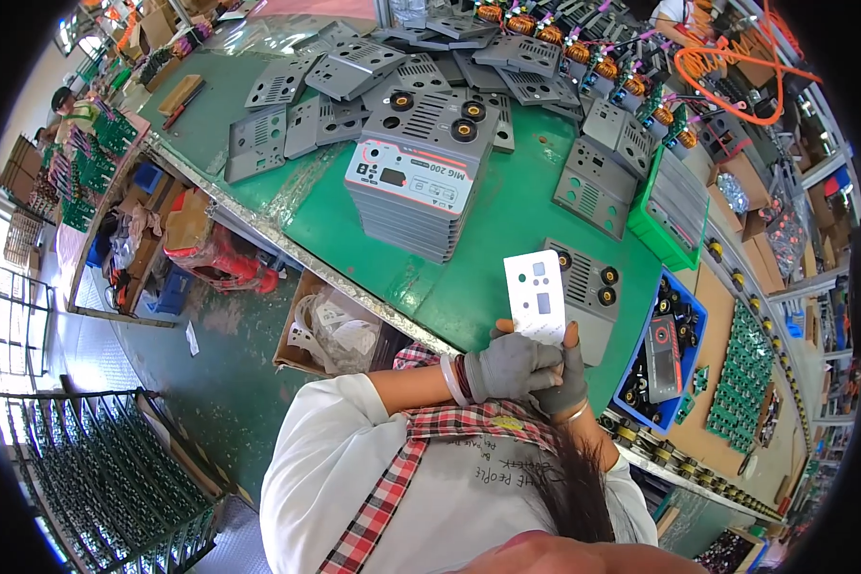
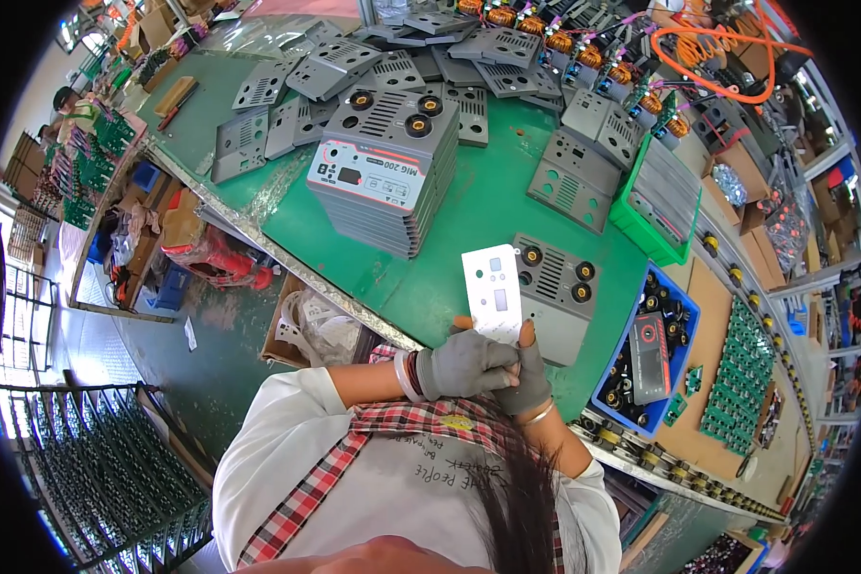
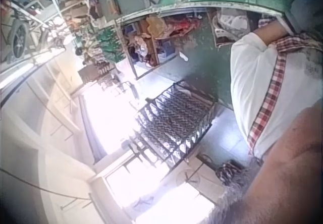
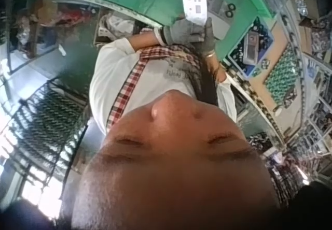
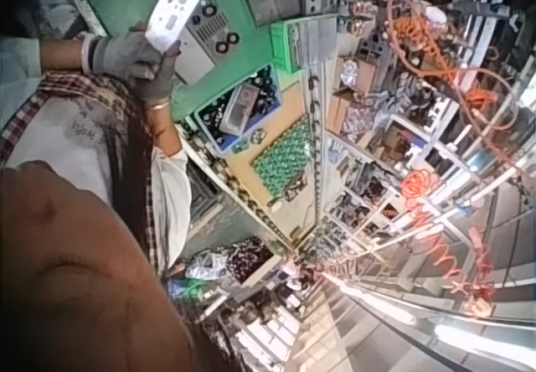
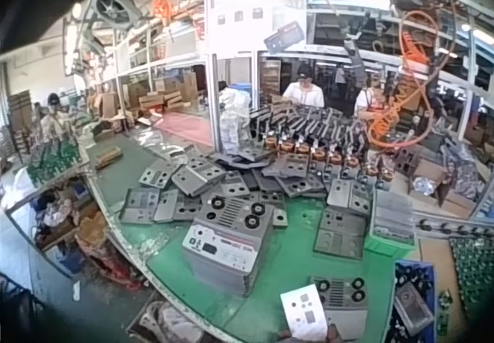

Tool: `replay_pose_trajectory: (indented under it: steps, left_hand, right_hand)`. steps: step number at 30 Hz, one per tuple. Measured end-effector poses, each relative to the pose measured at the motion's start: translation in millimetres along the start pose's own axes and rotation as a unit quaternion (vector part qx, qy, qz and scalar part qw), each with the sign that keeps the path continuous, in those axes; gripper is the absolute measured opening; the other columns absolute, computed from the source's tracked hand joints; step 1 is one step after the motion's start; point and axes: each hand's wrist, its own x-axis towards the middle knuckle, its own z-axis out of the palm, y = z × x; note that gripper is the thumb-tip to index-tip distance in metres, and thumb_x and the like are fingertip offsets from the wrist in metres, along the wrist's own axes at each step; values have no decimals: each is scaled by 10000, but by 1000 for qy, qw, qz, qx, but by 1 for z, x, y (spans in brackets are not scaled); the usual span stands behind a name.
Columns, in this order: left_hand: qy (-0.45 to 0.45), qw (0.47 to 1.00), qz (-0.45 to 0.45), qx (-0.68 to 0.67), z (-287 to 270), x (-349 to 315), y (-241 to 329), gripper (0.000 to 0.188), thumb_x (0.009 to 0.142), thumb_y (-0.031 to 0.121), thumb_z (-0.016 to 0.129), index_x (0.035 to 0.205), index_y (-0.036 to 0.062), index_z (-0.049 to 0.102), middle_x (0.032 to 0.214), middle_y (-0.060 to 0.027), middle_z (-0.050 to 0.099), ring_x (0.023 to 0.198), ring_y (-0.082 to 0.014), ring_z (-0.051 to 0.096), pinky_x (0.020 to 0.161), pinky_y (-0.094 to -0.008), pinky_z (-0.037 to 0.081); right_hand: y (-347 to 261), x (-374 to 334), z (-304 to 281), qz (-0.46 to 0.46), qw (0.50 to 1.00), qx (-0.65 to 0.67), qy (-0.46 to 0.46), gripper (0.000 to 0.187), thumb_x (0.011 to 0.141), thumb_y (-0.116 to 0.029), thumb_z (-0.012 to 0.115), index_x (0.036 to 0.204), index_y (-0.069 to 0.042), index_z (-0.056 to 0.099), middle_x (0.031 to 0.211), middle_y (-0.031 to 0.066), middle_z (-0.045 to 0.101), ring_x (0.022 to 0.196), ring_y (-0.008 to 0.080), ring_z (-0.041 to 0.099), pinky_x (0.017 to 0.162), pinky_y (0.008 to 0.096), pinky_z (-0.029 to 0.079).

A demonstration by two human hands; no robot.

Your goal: The person is assembling front panels for welding machines, attaching labels and components to metal housings on a factory assembly line.

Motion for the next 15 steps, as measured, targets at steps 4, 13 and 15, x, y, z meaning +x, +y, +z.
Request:
replay_pose_trajectory:
  steps: [4, 13, 15]
  left_hand:
    - [-6, 1000, -11, -11, 2, 0, -1, 141, 770, 200, 620, 764, 72, 559, 728, -56, 635, 692, -267, 615, 645, -348, 475]
    - [5, 1000, -7, 30, 0, -4, 3, 190, 732, 242, 660, 753, 78, 567, 680, -86, 596, 650, -275, 603, 600, -364, 470]
    - [38, 999, 27, 9, -3, -2, 6, 188, 727, 237, 664, 751, 78, 568, 688, -86, 600, 645, -277, 602, 598, -366, 469]
  right_hand:
    - [-1, -2, -5, 10, 999, 16, -45, 815, 850, -645, 272, 1271, 47, 362, 1197, 212, 490, 1094, 299, 487, 964, 369, 369]
    - [3, -2, -3, 10, 1000, 0, -21, 834, 836, -668, 276, 1268, 39, 367, 1200, 199, 486, 1095, 267, 484, 956, 359, 369]
    - [4, 0, -5, 8, 999, 8, -37, 841, 830, -676, 284, 1270, 35, 365, 1201, 194, 483, 1092, 265, 483, 950, 356, 374]
